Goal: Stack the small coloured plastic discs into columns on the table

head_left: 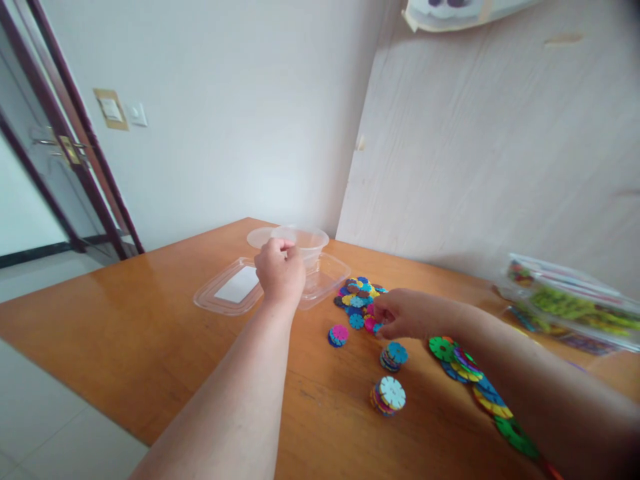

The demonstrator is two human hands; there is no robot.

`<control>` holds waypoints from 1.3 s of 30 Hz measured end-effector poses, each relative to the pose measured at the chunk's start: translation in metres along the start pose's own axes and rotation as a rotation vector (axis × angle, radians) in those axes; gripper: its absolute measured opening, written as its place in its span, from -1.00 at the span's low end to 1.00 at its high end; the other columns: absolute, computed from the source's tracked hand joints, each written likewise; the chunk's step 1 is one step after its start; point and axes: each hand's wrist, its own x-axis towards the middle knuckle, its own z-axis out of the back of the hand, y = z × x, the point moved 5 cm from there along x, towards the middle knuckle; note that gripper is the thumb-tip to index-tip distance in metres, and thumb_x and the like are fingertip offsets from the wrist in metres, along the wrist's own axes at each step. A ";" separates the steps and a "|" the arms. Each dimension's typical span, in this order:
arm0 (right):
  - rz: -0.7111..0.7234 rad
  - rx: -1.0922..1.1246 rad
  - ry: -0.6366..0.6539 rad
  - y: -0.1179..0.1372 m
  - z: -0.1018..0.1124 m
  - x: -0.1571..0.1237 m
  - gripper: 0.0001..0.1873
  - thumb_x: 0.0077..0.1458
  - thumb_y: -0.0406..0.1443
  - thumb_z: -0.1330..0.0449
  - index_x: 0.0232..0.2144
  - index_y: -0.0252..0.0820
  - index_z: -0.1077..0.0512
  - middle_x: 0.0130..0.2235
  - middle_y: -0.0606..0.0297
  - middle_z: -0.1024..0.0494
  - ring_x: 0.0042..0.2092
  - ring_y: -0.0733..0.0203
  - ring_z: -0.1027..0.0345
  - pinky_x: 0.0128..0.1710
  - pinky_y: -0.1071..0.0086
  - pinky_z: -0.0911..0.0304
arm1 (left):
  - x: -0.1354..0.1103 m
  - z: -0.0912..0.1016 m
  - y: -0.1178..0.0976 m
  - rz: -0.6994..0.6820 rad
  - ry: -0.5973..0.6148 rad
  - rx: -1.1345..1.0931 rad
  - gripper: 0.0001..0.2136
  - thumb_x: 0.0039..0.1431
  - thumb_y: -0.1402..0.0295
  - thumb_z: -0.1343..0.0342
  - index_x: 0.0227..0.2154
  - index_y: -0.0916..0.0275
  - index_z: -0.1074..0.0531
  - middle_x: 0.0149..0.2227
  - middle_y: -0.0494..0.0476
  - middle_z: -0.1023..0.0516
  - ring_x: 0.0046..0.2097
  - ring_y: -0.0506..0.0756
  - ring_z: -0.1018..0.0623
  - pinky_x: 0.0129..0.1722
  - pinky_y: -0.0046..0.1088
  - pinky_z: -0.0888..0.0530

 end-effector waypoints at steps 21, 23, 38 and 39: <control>0.073 0.542 0.051 0.039 -0.005 0.033 -0.85 0.03 -0.23 -0.20 -0.48 -0.19 -0.38 -0.52 0.42 -0.32 -0.45 0.35 -0.16 -0.50 0.49 -0.04 | -0.001 0.002 -0.003 0.008 0.001 -0.003 -0.87 0.08 0.38 -0.03 -0.36 0.13 -0.48 -0.26 0.09 -0.57 -0.20 0.14 -0.50 -0.22 -0.33 -0.39; 0.055 0.500 0.017 0.036 -0.005 0.034 -0.87 0.04 -0.24 -0.19 -0.47 -0.19 -0.41 -0.52 0.41 -0.34 -0.45 0.34 -0.18 -0.49 0.49 -0.05 | -0.001 0.002 -0.003 0.009 0.000 -0.002 -0.87 0.08 0.38 -0.03 -0.37 0.13 -0.48 -0.27 0.09 -0.57 -0.20 0.14 -0.50 -0.21 -0.33 -0.39; 0.037 0.150 -0.091 0.020 -0.002 0.022 -0.67 -0.04 -0.23 -0.28 -0.16 -0.13 -0.46 -0.30 0.30 -0.50 -0.30 0.21 -0.31 -0.40 0.43 -0.08 | -0.002 0.002 -0.004 0.004 0.010 -0.003 -0.88 0.09 0.37 -0.03 -0.36 0.12 -0.47 -0.27 0.08 -0.55 -0.18 0.14 -0.50 -0.15 -0.32 -0.39; 0.038 0.132 -0.093 0.021 -0.002 0.022 -0.71 -0.04 -0.24 -0.27 -0.20 -0.13 -0.46 -0.32 0.31 -0.50 -0.31 0.21 -0.30 -0.41 0.43 -0.06 | -0.002 0.002 -0.003 0.003 0.008 -0.005 -0.88 0.10 0.37 -0.03 -0.35 0.12 -0.47 -0.27 0.08 -0.55 -0.18 0.14 -0.50 -0.16 -0.32 -0.39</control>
